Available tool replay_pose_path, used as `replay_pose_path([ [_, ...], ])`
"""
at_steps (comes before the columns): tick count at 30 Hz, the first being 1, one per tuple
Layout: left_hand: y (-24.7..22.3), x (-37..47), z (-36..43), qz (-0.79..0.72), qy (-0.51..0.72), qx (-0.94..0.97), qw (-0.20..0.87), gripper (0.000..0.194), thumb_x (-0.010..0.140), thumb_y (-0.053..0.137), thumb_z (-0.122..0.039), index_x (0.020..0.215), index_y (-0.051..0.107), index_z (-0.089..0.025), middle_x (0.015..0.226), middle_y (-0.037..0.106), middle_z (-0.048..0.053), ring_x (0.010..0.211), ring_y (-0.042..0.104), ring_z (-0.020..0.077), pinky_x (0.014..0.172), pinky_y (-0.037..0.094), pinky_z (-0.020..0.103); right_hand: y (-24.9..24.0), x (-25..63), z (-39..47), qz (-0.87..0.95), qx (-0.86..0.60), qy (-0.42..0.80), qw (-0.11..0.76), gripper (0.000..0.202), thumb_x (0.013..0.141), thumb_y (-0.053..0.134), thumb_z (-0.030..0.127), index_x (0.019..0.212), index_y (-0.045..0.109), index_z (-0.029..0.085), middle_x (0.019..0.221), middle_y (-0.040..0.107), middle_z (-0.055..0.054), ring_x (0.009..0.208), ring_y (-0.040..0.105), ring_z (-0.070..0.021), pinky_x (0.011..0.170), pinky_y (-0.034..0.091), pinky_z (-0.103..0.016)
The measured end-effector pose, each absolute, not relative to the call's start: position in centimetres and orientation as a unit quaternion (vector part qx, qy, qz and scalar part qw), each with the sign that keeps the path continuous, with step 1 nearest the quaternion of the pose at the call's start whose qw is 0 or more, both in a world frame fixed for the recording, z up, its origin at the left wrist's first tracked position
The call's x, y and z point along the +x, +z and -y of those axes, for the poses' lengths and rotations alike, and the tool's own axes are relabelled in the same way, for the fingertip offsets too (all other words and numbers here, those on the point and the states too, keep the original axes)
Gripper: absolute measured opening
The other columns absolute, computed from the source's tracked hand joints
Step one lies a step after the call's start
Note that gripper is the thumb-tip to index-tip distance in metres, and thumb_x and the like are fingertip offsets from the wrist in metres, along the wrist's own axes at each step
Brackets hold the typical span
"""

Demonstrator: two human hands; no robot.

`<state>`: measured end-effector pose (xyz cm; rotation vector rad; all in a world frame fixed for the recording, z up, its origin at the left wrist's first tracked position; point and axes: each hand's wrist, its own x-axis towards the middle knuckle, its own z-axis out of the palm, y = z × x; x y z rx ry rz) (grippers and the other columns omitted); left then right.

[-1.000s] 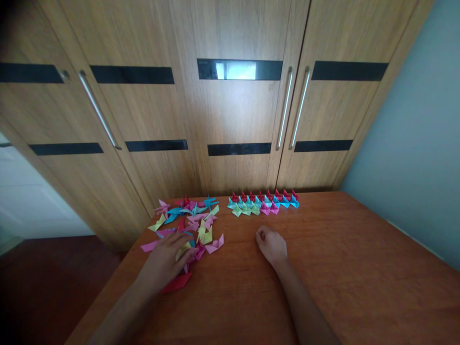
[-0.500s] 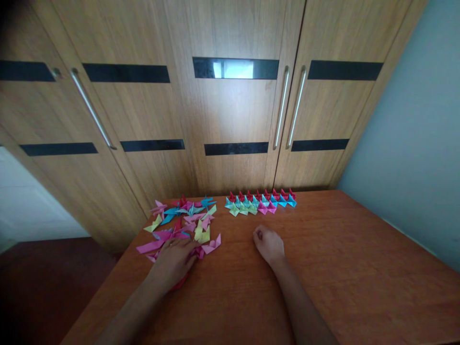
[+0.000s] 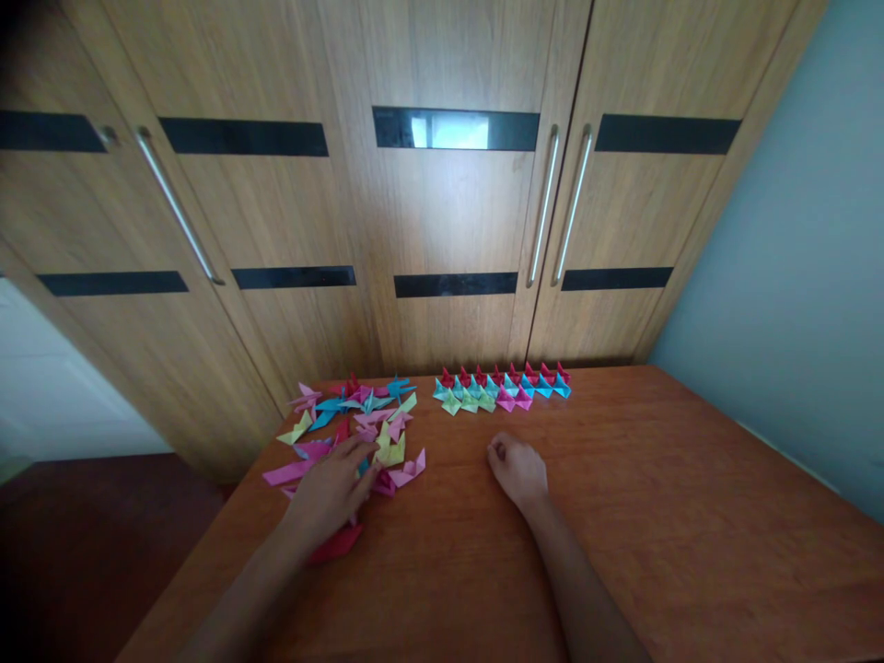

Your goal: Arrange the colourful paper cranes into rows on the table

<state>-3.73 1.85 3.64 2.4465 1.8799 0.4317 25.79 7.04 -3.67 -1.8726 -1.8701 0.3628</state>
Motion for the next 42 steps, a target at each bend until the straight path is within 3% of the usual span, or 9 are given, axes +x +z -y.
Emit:
replay_pose_path([
  [5,3.6,-5.0,-3.9,-0.579,0.110,0.803,0.085,0.025,0.086,0.041,-0.013,0.093,0.063,-0.021,0.101,0.065,0.006,0.095,0.059,0.0191,0.081,0.042,0.027,-3.7,25.8,-7.2,0.680,-0.685,0.130,0.228,0.014,0.085,0.049,0.030,0.080,0.060,0.024,0.072,0.064,0.002,0.067,0.058,-0.0120,0.054,0.029,-0.020],
  [11,2.9,-5.8,-5.1,-0.549,0.091,0.826,0.094,0.019,0.084,0.046,-0.016,0.085,0.065,-0.021,0.091,0.067,0.004,0.083,0.061,0.0183,0.069,0.040,0.024,-3.7,25.9,-7.2,0.681,-0.681,0.132,0.233,0.014,0.084,0.049,0.031,0.079,0.060,0.024,0.071,0.064,0.002,0.066,0.058,-0.0121,0.054,0.029,-0.020],
  [20,3.3,-6.2,-5.5,-0.548,0.094,0.822,0.128,0.016,0.079,0.050,-0.014,0.076,0.065,-0.020,0.080,0.067,0.002,0.075,0.060,0.0159,0.064,0.038,0.022,-3.8,25.9,-7.2,0.679,-0.679,0.134,0.245,0.013,0.083,0.049,0.030,0.079,0.060,0.024,0.071,0.064,0.002,0.066,0.058,-0.0121,0.054,0.028,-0.020],
  [26,5.6,-6.6,-4.4,-0.545,0.200,0.808,0.107,0.012,0.082,0.049,-0.017,0.078,0.060,-0.020,0.080,0.066,0.000,0.073,0.060,0.0153,0.065,0.039,0.023,-3.8,26.0,-7.2,0.682,-0.666,0.136,0.268,0.014,0.082,0.049,0.030,0.076,0.060,0.024,0.068,0.063,0.002,0.064,0.057,-0.0130,0.055,0.032,-0.021],
  [34,5.3,-0.9,-2.4,-0.547,0.261,0.791,0.082,0.010,0.082,0.047,-0.016,0.081,0.056,-0.020,0.081,0.064,0.002,0.076,0.059,0.0169,0.067,0.041,0.025,-3.3,23.8,-6.2,0.696,-0.477,0.292,0.451,0.027,0.082,0.052,0.043,0.090,0.062,0.020,0.078,0.064,-0.002,0.069,0.058,-0.0153,0.063,0.045,-0.024],
  [38,3.8,1.0,-2.0,-0.539,0.248,0.802,0.073,0.011,0.081,0.047,-0.014,0.083,0.056,-0.021,0.084,0.063,0.003,0.080,0.059,0.0175,0.071,0.042,0.026,-2.8,22.0,-5.0,0.717,-0.439,0.315,0.441,0.029,0.083,0.055,0.041,0.101,0.062,0.021,0.079,0.064,-0.002,0.069,0.058,-0.0144,0.064,0.047,-0.024],
  [42,2.6,1.3,-1.8,-0.532,0.266,0.800,0.079,0.014,0.082,0.046,-0.013,0.085,0.056,-0.022,0.085,0.062,0.002,0.082,0.059,0.0174,0.075,0.044,0.027,-2.2,21.2,-4.2,0.768,-0.423,0.259,0.406,0.019,0.085,0.052,0.035,0.089,0.066,0.022,0.076,0.065,-0.002,0.066,0.057,-0.0136,0.064,0.046,-0.024],
])
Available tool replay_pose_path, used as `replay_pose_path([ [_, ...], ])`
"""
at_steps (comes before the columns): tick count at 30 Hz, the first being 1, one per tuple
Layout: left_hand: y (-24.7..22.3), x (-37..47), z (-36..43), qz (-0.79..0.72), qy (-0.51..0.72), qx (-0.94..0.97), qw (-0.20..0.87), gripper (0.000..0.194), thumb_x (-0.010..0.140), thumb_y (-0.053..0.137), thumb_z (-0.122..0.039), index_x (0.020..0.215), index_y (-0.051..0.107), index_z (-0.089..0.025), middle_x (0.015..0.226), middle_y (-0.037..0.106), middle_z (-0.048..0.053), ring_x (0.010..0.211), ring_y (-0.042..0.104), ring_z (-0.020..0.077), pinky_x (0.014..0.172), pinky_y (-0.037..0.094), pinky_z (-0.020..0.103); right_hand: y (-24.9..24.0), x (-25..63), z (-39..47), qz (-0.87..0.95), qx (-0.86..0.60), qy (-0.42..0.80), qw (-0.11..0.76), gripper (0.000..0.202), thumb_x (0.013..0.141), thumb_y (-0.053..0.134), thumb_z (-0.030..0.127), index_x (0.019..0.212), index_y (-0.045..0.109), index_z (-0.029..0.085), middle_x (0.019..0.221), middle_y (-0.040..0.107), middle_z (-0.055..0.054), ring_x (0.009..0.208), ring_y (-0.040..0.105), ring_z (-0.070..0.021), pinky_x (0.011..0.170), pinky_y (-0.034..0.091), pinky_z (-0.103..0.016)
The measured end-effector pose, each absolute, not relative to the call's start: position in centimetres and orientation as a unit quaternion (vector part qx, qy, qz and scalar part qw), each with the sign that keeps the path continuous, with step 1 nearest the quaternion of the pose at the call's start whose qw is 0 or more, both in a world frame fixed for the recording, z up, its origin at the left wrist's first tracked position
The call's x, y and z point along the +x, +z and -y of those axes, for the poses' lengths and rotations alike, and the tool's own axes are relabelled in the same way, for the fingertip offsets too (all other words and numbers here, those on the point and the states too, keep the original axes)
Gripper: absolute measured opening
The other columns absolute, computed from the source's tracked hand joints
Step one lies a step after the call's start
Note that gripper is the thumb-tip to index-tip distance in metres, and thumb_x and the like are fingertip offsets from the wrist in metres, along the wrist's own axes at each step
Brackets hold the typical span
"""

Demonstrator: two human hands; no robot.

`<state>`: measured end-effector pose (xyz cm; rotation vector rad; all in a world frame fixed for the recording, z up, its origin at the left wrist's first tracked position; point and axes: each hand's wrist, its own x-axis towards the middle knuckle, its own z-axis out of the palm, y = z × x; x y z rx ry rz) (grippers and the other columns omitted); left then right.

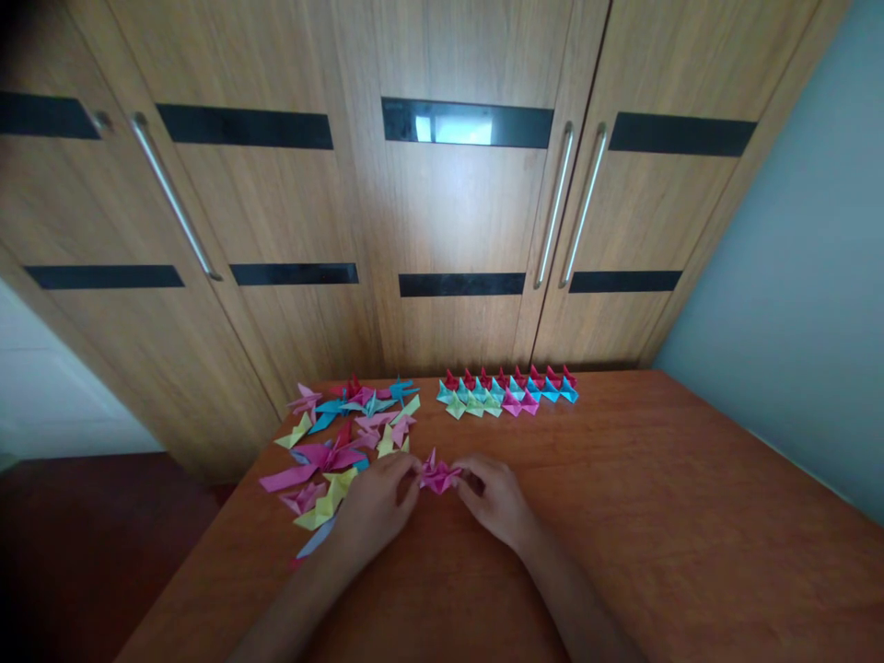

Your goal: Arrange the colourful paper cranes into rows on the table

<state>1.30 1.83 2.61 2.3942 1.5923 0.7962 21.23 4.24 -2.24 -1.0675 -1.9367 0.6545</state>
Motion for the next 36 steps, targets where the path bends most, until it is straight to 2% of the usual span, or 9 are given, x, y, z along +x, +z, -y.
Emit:
replay_pose_path([
  [5,2.3,0.8,-1.3,-0.526,0.296,0.792,0.089,0.015,0.083,0.045,-0.013,0.090,0.055,-0.022,0.090,0.062,0.003,0.084,0.058,0.0174,0.077,0.045,0.028,-1.9,22.8,-4.9,0.748,-0.466,0.201,0.428,0.023,0.085,0.050,0.037,0.084,0.065,0.020,0.074,0.066,-0.002,0.062,0.057,-0.0133,0.059,0.044,-0.022],
  [11,2.2,1.0,-0.3,-0.496,0.281,0.816,0.100,0.021,0.085,0.044,-0.015,0.097,0.059,-0.024,0.093,0.064,0.004,0.087,0.059,0.0186,0.079,0.046,0.031,-2.4,29.8,-8.9,0.597,-0.643,0.096,0.471,0.037,0.082,0.048,0.048,0.087,0.065,0.015,0.070,0.065,-0.005,0.062,0.058,-0.0161,0.058,0.042,-0.023],
  [14,2.2,1.4,0.0,-0.481,0.270,0.827,0.107,0.021,0.084,0.045,-0.015,0.094,0.061,-0.024,0.093,0.064,0.004,0.088,0.059,0.0195,0.080,0.046,0.033,-2.9,33.5,-10.9,0.536,-0.734,0.045,0.415,0.039,0.081,0.047,0.047,0.094,0.065,0.015,0.079,0.069,-0.008,0.071,0.062,-0.0197,0.063,0.042,-0.025],
  [18,2.2,1.9,0.3,-0.467,0.246,0.841,0.117,0.020,0.082,0.046,-0.013,0.090,0.061,-0.023,0.088,0.063,0.004,0.085,0.058,0.0196,0.076,0.046,0.032,-3.8,36.0,-12.6,0.523,-0.817,0.046,0.239,0.040,0.082,0.045,0.045,0.103,0.066,0.019,0.092,0.070,-0.012,0.087,0.064,-0.0263,0.067,0.044,-0.028],
  [21,2.2,2.1,0.5,-0.457,0.233,0.849,0.126,0.021,0.081,0.046,-0.010,0.090,0.060,-0.023,0.087,0.062,0.004,0.084,0.057,0.0183,0.072,0.045,0.029,-4.2,35.9,-13.3,0.529,-0.832,0.052,0.161,0.044,0.084,0.043,0.045,0.118,0.060,0.025,0.099,0.069,-0.012,0.090,0.064,-0.0277,0.070,0.045,-0.032],
  [26,2.3,2.2,0.8,-0.440,0.218,0.861,0.137,0.021,0.081,0.046,-0.009,0.091,0.059,-0.023,0.088,0.062,0.003,0.084,0.057,0.0178,0.070,0.044,0.028,-4.2,35.0,-14.3,0.523,-0.844,0.042,0.115,0.051,0.086,0.039,0.047,0.132,0.049,0.028,0.104,0.067,-0.015,0.094,0.063,-0.0309,0.074,0.047,-0.038],
  [36,2.2,2.4,1.1,-0.425,0.203,0.871,0.139,0.021,0.082,0.048,-0.012,0.095,0.059,-0.023,0.088,0.062,0.003,0.084,0.058,0.0180,0.070,0.045,0.028,-4.1,34.3,-15.1,0.518,-0.850,0.033,0.092,0.048,0.087,0.037,0.046,0.128,0.052,0.029,0.105,0.066,-0.016,0.094,0.063,-0.0327,0.074,0.047,-0.042],
])
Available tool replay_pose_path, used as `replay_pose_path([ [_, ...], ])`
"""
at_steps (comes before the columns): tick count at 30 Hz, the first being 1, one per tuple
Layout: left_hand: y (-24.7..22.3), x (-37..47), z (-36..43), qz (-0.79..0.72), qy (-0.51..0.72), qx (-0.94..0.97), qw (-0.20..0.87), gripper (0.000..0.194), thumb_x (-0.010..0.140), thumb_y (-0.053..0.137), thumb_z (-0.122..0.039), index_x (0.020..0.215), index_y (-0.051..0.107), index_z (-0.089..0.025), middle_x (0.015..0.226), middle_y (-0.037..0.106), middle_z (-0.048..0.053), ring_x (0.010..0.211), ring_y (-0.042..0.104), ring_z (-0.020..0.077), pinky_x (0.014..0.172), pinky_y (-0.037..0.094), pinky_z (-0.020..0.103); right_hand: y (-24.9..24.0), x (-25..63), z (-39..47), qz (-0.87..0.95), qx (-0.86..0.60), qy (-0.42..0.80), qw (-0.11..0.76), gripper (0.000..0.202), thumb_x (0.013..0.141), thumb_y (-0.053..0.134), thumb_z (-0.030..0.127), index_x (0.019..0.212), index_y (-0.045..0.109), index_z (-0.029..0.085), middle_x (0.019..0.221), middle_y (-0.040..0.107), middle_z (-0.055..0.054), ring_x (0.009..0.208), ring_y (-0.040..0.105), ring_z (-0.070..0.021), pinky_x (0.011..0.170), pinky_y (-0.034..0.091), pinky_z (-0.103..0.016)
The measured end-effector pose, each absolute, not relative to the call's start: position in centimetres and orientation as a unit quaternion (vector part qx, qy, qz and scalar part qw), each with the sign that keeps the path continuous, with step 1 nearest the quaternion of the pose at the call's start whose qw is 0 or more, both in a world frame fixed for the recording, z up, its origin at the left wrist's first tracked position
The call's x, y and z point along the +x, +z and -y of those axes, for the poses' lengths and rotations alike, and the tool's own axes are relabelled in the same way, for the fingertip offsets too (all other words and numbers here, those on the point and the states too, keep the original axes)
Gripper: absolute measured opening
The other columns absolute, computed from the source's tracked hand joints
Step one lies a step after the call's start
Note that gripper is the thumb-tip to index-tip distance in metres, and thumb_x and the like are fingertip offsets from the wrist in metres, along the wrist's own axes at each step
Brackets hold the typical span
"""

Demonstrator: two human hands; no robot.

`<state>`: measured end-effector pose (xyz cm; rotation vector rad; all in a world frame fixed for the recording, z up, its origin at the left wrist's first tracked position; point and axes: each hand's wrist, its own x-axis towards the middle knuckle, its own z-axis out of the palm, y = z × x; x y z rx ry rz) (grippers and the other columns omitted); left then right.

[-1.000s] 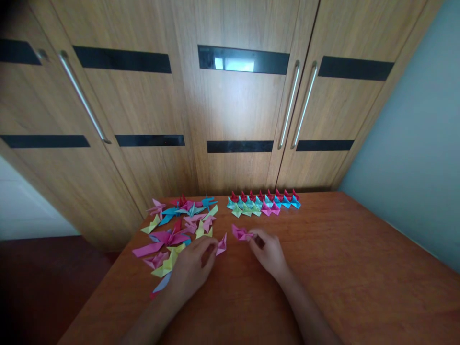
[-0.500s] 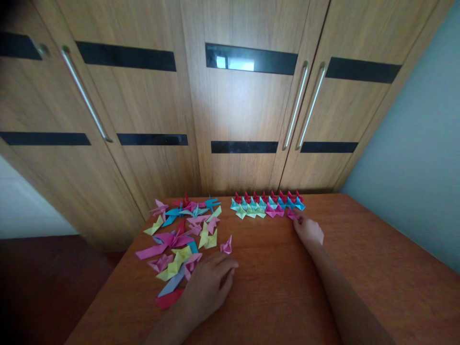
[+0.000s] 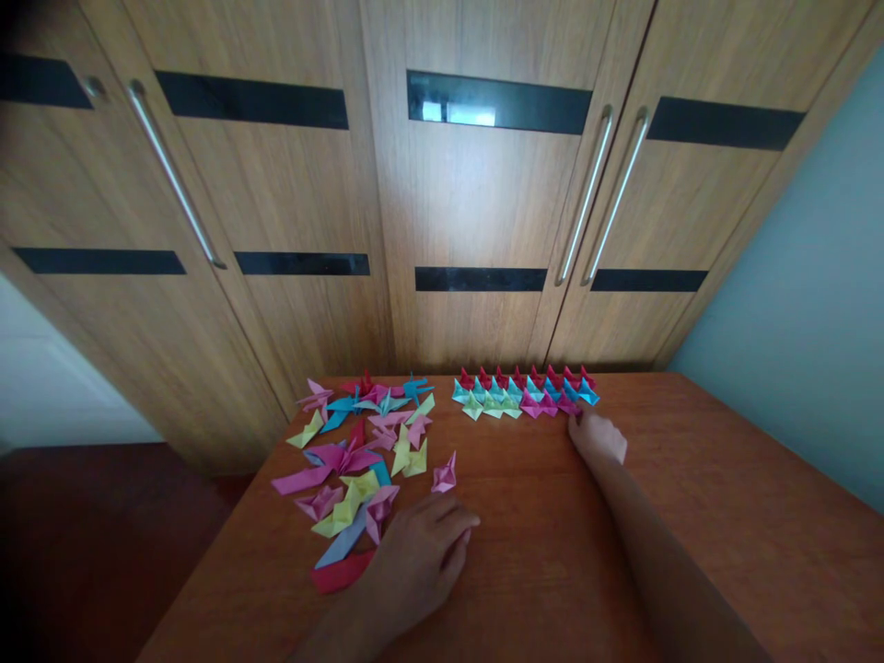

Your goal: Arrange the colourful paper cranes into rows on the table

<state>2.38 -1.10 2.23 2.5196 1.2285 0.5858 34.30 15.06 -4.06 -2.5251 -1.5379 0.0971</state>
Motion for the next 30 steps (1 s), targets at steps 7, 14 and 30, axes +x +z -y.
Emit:
replay_pose_path([
  [7,2.1,2.4,1.0,-0.422,0.208,0.871,0.142,0.025,0.081,0.047,-0.011,0.098,0.059,-0.023,0.090,0.063,0.003,0.084,0.058,0.0180,0.072,0.046,0.028,-4.3,34.2,-13.8,0.511,-0.850,0.041,0.121,0.048,0.086,0.037,0.051,0.123,0.055,0.025,0.099,0.067,-0.016,0.089,0.064,-0.0307,0.072,0.047,-0.039],
  [14,2.1,1.2,-0.3,-0.446,0.292,0.837,0.125,0.027,0.083,0.045,-0.010,0.101,0.061,-0.023,0.096,0.064,0.005,0.091,0.058,0.0183,0.081,0.047,0.031,-4.1,31.0,-10.6,0.559,-0.821,0.063,0.096,0.038,0.086,0.037,0.050,0.094,0.063,0.024,0.088,0.067,-0.011,0.083,0.064,-0.0273,0.065,0.044,-0.033],
  [30,5.3,-8.7,-12.5,-0.646,0.195,0.734,-0.068,0.023,0.087,0.047,-0.028,0.100,0.063,-0.019,0.103,0.059,0.008,0.094,0.058,0.0207,0.081,0.044,0.029,-4.0,27.7,-8.6,0.663,-0.726,0.081,0.165,0.025,0.087,0.041,0.042,0.080,0.057,0.025,0.074,0.066,-0.001,0.070,0.061,-0.0173,0.052,0.029,-0.023],
])
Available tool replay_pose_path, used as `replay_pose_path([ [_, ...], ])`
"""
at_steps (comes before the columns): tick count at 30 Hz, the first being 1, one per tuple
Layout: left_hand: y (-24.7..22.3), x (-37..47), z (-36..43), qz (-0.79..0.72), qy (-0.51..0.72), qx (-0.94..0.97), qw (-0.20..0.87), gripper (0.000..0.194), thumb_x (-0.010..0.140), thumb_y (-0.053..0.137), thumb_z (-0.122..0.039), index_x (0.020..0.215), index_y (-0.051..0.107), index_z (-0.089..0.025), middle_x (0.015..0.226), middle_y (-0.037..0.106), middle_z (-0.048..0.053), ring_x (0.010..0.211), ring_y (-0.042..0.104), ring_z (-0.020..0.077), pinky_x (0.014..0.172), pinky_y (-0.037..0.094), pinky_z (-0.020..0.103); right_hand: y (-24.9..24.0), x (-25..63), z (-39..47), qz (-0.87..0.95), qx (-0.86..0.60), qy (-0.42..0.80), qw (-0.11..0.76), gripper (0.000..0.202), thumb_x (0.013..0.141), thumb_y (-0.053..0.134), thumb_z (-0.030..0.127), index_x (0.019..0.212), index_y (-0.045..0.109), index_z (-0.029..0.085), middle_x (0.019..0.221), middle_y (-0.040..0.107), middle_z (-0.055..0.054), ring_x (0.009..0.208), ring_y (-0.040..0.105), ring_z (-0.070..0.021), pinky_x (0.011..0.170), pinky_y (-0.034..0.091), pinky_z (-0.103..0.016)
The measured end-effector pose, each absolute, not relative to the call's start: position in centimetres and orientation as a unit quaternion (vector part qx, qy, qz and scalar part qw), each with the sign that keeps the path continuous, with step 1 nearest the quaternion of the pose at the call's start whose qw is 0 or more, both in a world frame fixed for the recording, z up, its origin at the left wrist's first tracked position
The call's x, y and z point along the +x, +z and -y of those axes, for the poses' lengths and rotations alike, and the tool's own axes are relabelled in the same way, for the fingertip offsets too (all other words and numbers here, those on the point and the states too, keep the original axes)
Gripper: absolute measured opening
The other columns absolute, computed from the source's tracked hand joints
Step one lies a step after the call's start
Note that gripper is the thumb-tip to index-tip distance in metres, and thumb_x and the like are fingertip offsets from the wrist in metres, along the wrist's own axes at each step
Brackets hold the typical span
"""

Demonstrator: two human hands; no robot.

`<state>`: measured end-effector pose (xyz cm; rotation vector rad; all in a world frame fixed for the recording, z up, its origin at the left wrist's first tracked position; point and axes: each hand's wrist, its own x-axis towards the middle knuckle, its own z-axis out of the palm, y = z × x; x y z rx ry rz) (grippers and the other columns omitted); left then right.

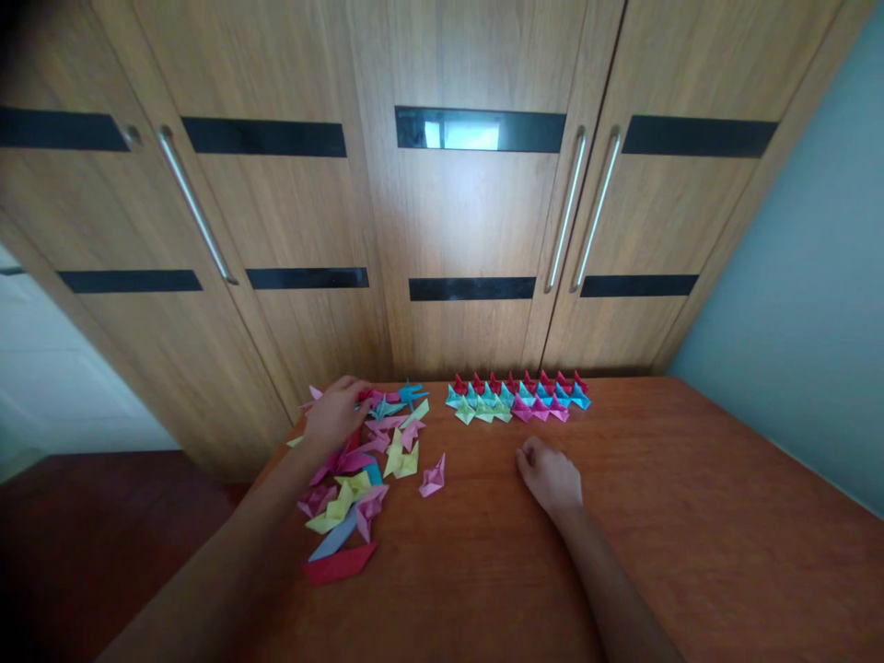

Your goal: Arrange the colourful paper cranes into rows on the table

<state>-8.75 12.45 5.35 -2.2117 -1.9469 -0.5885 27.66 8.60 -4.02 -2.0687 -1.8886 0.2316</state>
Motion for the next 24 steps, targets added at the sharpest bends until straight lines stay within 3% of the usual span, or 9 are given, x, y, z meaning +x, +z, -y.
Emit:
replay_pose_path([
  [9,5.1,-7.7,-14.9,0.630,-0.161,-0.758,0.044,0.016,0.082,0.051,-0.017,0.086,0.066,-0.018,0.087,0.063,0.006,0.085,0.059,0.0189,0.078,0.043,0.027,-3.7,27.7,-8.5,0.657,-0.722,0.096,0.194,0.023,0.087,0.044,0.040,0.076,0.055,0.024,0.071,0.065,0.001,0.068,0.060,-0.0155,0.052,0.027,-0.022],
  [15,6.6,-8.0,-13.6,0.623,-0.190,-0.756,0.067,0.021,0.084,0.046,-0.020,0.087,0.067,-0.020,0.091,0.066,0.007,0.085,0.061,0.0204,0.075,0.044,0.028,-3.6,27.7,-8.5,0.658,-0.721,0.096,0.195,0.020,0.086,0.047,0.038,0.076,0.057,0.023,0.070,0.064,0.001,0.065,0.059,-0.0141,0.051,0.025,-0.022],
  [20,8.6,-8.6,-11.7,0.619,-0.363,-0.692,0.083,0.022,0.083,0.051,-0.033,0.091,0.067,-0.020,0.085,0.069,0.005,0.077,0.063,0.0188,0.070,0.045,0.026,-3.8,27.9,-8.6,0.668,-0.701,0.103,0.228,0.023,0.085,0.048,0.039,0.071,0.056,0.022,0.063,0.061,0.002,0.059,0.056,-0.0129,0.049,0.026,-0.022],
  [24,8.4,-7.0,-9.2,0.594,-0.493,-0.629,-0.090,0.029,0.079,0.055,-0.043,0.087,0.068,-0.017,0.067,0.067,0.001,0.058,0.058,0.0139,0.053,0.042,0.021,-3.6,26.9,-8.2,0.682,-0.646,0.077,0.335,0.028,0.087,0.045,0.041,0.071,0.056,0.021,0.057,0.058,0.002,0.050,0.052,-0.0116,0.050,0.033,-0.022],
])
